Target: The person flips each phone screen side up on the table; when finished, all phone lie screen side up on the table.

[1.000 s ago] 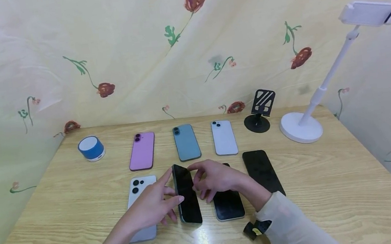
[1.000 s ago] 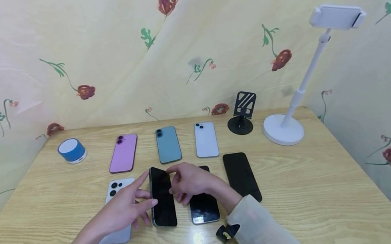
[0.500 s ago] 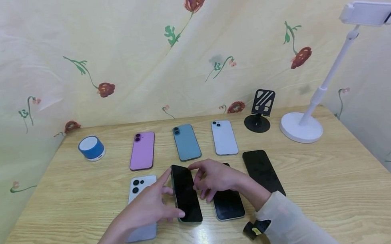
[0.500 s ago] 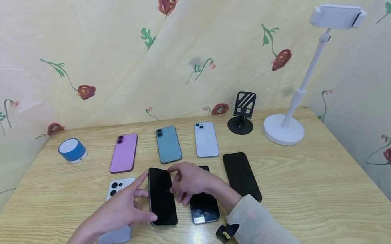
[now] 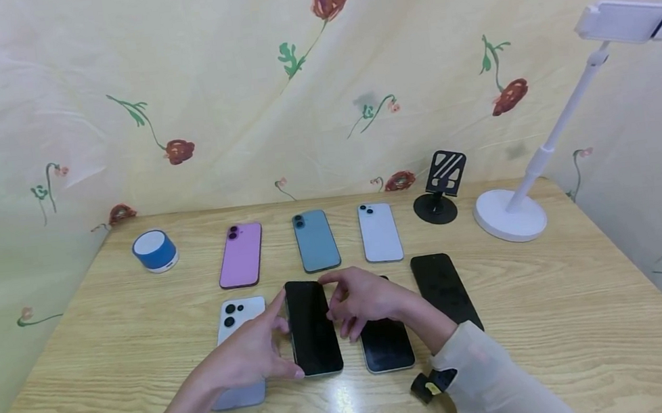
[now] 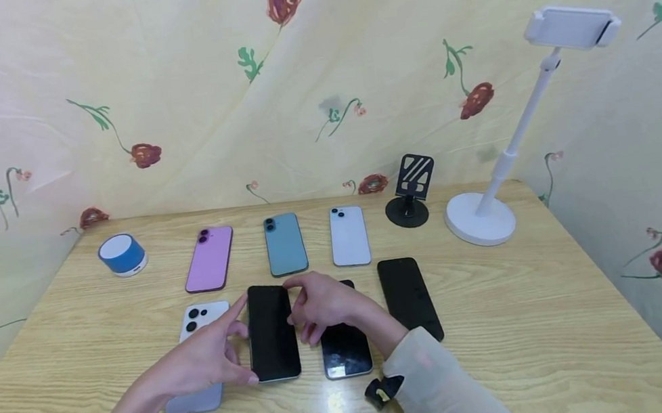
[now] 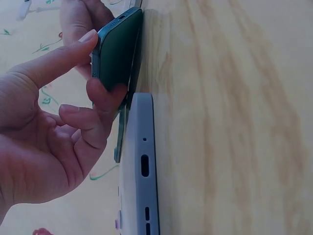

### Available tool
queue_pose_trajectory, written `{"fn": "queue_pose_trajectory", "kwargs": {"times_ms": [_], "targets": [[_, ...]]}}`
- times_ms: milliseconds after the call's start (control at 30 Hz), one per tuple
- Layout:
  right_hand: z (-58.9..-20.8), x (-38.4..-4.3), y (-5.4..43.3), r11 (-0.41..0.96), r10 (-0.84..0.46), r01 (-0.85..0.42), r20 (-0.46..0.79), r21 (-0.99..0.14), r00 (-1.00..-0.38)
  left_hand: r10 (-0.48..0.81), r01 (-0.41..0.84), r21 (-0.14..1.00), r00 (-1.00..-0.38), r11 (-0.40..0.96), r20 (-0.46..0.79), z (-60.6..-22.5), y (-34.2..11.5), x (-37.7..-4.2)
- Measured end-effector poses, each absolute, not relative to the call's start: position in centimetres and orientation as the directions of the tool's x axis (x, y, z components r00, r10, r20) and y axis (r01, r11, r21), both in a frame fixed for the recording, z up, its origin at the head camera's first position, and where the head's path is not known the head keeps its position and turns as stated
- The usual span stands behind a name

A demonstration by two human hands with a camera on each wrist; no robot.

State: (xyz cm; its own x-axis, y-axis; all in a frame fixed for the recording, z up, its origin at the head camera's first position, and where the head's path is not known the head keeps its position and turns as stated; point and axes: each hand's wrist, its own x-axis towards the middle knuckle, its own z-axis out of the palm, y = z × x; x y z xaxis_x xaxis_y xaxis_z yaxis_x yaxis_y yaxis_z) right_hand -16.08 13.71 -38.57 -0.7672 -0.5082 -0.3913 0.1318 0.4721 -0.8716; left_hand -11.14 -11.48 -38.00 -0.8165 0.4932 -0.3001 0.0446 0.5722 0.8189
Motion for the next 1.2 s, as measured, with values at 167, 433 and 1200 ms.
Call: {"fn": "queue_pose_trajectory", "kwargs": {"times_ms": [167,433,1200], "targets": [[-38.6,-16.2,13.7,0.466,-0.510,0.137,-0.391,-0.874,-0.766,0.509,0.042,0.832,-0.808,0.553,-0.297,-38.4,-11.6,-11.3],[-38.6,-16.4,13.8,0.474,-0.512,0.140,-0.401,-0.869,-0.759,0.517,0.014,0.845,-0.796,0.534,-0.313,-38.8,-11.7,-11.3],[-38.7,-16.4,14.4,0.484,-0.482,0.153,-0.409,-0.862,-0.775,0.506,0.127,0.723,-0.795,0.680,-0.336,-38.8,-10.6,-11.9]]}}
